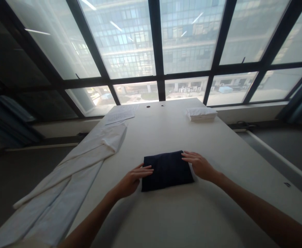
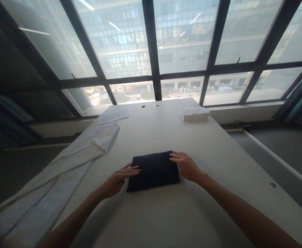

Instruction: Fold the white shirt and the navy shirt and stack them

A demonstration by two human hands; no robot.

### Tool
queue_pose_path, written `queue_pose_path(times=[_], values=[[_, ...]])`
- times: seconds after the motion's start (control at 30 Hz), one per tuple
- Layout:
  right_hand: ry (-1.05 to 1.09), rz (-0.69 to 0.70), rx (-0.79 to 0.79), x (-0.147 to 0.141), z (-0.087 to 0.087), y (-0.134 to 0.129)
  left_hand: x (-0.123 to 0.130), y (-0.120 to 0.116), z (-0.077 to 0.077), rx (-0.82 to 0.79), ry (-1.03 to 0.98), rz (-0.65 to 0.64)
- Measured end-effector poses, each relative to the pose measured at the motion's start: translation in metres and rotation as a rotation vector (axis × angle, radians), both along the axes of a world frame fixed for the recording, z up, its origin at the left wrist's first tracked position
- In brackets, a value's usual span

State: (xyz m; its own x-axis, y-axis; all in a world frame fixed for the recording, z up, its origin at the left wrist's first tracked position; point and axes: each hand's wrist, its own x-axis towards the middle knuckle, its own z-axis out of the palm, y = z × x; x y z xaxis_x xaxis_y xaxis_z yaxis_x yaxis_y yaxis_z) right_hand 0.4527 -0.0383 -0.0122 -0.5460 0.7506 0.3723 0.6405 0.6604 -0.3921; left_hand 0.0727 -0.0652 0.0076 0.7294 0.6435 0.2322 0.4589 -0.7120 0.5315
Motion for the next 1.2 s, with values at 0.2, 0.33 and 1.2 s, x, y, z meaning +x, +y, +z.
queue_pose_path(times=[0.2, 0.33, 1.2], values=[[-0.033, -0.18, -0.015, -0.108, -0.006, -0.019, 0.085, 0.018, -0.017, 0.204, 0.154, 0.204], [-0.13, -0.212, -0.082, -0.12, -0.019, -0.007, 0.106, 0.025, -0.039, 0.261, 0.324, 0.287], [0.756, -0.47, -1.074, 0.015, 0.006, -0.028, -0.013, -0.052, 0.01, -1.102, -0.725, 0.697]])
